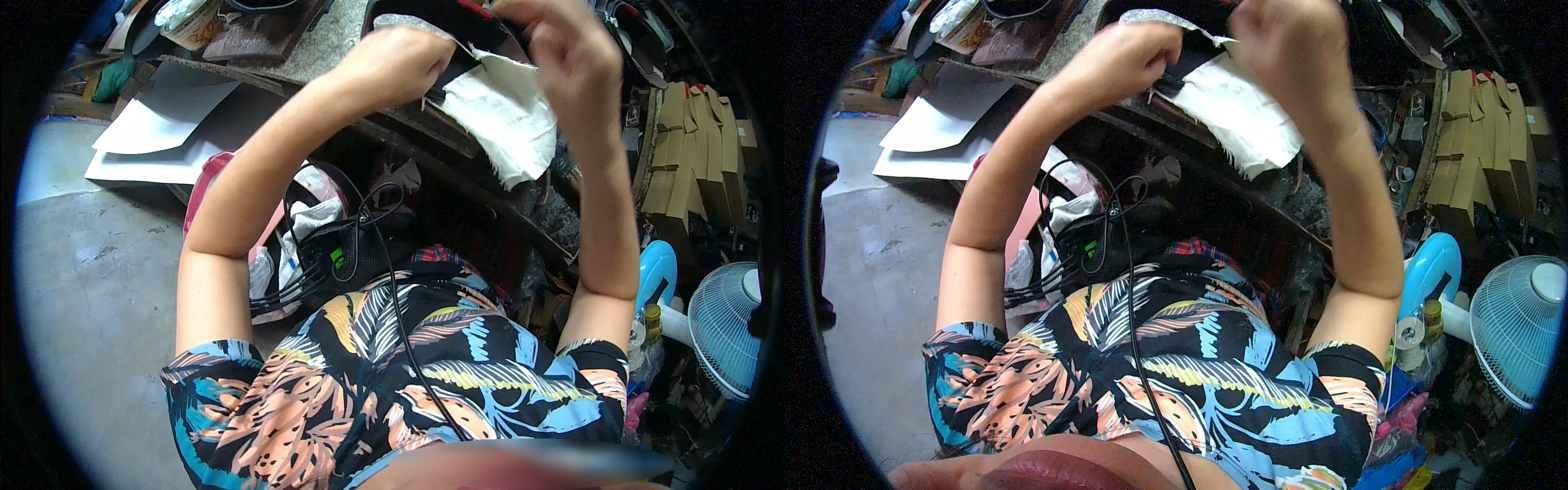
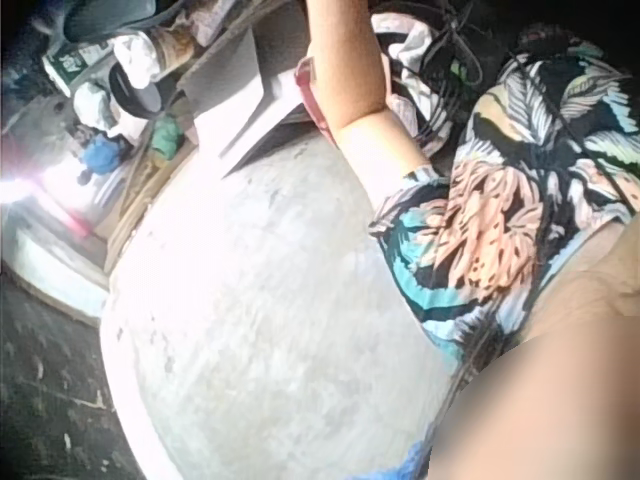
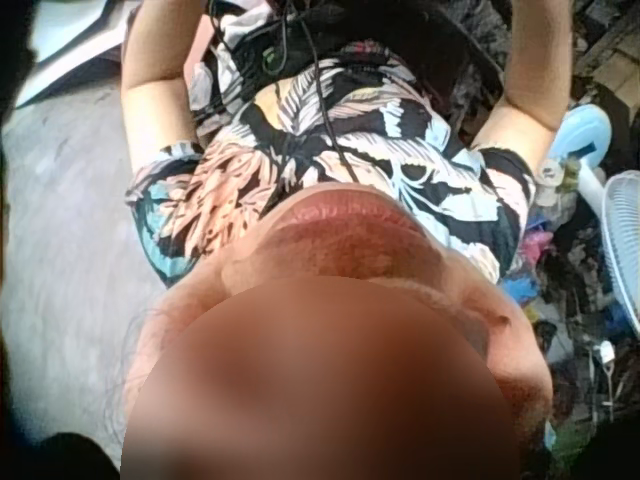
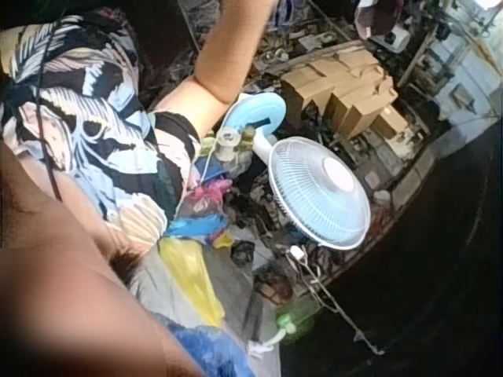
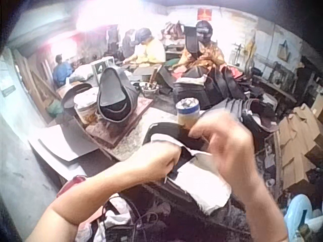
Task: The person uses scissors to trim a black shoe sole, then inserts and presses a white fabric insert into the shoe interior. They repeat this process on a second shoe, trimming and inserting fabric, and finally place the shoes aside.
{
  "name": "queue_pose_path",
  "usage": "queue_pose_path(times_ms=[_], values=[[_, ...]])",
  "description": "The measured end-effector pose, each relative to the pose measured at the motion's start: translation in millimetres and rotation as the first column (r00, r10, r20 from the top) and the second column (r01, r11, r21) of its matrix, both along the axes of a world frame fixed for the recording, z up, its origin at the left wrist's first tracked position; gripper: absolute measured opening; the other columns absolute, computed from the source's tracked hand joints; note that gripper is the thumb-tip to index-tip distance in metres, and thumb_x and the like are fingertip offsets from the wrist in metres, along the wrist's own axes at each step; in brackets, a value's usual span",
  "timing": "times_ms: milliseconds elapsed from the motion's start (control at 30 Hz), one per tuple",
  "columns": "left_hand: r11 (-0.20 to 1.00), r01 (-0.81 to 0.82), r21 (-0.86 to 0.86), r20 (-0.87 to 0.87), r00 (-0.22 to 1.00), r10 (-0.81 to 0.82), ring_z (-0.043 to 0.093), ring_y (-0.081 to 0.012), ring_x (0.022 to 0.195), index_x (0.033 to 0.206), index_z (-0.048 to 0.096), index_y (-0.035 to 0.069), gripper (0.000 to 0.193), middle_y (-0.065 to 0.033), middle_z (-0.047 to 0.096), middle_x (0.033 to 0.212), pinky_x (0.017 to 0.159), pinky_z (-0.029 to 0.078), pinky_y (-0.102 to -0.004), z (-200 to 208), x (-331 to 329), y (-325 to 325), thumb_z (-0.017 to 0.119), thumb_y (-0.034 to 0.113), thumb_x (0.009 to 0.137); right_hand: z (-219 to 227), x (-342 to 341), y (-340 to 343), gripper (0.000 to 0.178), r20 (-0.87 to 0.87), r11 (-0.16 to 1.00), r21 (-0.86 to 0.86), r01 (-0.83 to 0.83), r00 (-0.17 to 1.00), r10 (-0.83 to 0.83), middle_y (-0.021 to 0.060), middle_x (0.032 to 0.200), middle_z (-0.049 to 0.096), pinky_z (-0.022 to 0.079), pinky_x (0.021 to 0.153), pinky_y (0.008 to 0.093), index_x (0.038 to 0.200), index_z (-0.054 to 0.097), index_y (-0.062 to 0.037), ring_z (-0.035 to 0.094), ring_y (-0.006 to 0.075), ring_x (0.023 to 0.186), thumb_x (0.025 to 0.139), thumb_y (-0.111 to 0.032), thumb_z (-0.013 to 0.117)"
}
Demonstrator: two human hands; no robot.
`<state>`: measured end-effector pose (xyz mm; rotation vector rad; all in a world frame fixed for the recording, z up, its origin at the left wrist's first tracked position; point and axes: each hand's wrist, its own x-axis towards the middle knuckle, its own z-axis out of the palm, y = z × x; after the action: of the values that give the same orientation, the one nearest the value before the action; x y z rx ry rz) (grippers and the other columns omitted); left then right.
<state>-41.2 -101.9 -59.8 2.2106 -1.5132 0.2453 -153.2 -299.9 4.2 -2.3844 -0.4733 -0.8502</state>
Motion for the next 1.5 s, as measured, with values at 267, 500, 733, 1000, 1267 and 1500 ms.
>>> queue_pose_path(times_ms=[267, 500, 733, 1000, 1267, 1500], values=[[0.992, -0.117, -0.046, -0.231, 0.967, 0.104, 0.069, -0.0365, 0.086, 0.096, 0.068, 0.003, 0.027, -0.0199, 0.069, 0.085, 0.079, 0.054, -0.0447, -35.5, -35.2, 36.2, 0.067, 0.026, 0.081, -89.1, -42.4, 34.7, 0.039, -0.367, 0.97, 0.236, 0.064, 0.93, 0.028, 0.0108, 0.115, 0.068, 0.05, 0.093, 0.0295, 0.117, 0.067, -0.0019, 0.065, 0.0205, 0.108, 0.084, 0.007, 0.048], [0.971, -0.239, 0.027, -0.096, 0.966, 0.241, 0.068, -0.0377, 0.088, 0.096, 0.072, 0.004, 0.029, -0.0195, 0.069, 0.086, 0.08, 0.054, -0.0453, -27.2, -38.1, 27.4, 0.068, 0.028, 0.081, -104.4, -41.3, 30.1, 0.035, -0.433, 0.928, 0.364, 0.082, 0.897, 0.091, 0.0136, 0.132, 0.06, 0.042, 0.106, 0.0361, 0.126, 0.065, -0.0038, 0.056, 0.0247, 0.125, 0.093, -0.013, 0.055], [0.962, -0.272, 0.023, -0.168, 0.948, 0.272, 0.067, -0.0385, 0.095, 0.102, 0.071, 0.0, 0.026, -0.0238, 0.07, 0.097, 0.087, 0.053, -0.0441, -31.9, -24.8, 44.7, 0.066, 0.015, 0.081, -111.8, -37.7, 68.3, 0.044, -0.152, 0.814, -0.507, 0.283, 0.9, -0.407, 0.0102, 0.14, 0.052, 0.04, 0.103, 0.0433, 0.129, 0.065, -0.0228, 0.047, 0.0299, 0.126, 0.096, -0.049, 0.054], [0.964, -0.218, -0.156, -0.219, 0.959, 0.181, 0.065, -0.041, 0.1, 0.106, 0.068, -0.002, 0.029, -0.0259, 0.068, 0.098, 0.092, 0.052, -0.0454, -38.1, -24.5, 45.0, 0.06, 0.003, 0.079, -114.1, -45.7, 76.6, 0.051, -0.107, 0.821, -0.51, 0.256, 0.928, -0.356, 0.0067, 0.142, 0.05, 0.035, 0.106, 0.0459, 0.124, 0.068, -0.0241, 0.044, 0.0287, 0.126, 0.091, -0.06, 0.055], [0.962, -0.214, -0.171, -0.258, 0.952, 0.166, 0.065, -0.042, 0.1, 0.108, 0.068, -0.001, 0.031, -0.0259, 0.068, 0.1, 0.092, 0.052, -0.0458, -40.6, -20.4, 44.9, 0.056, 0.0, 0.08, -107.2, -33.5, 66.0, 0.043, -0.423, 0.994, 0.067, 0.085, 0.905, -0.049, 0.0121, 0.144, 0.05, 0.027, 0.114, 0.0482, 0.116, 0.074, -0.0191, 0.039, 0.033, 0.136, 0.098, -0.051, 0.051], [0.942, -0.31, -0.131, -0.392, 0.888, 0.238, 0.067, -0.0444, 0.093, 0.107, 0.067, -0.004, 0.027, -0.0294, 0.067, 0.094, 0.085, 0.054, -0.048, -49.4, -12.7, 42.2, 0.056, 0.004, 0.084, -120.3, -31.2, 88.5, 0.049, -0.2, 0.907, -0.348, 0.239, 0.926, -0.32, 0.0151, 0.147, 0.049, 0.027, 0.111, 0.0565, 0.128, 0.067, -0.0314, 0.042, 0.0398, 0.133, 0.093, -0.061, 0.05]])
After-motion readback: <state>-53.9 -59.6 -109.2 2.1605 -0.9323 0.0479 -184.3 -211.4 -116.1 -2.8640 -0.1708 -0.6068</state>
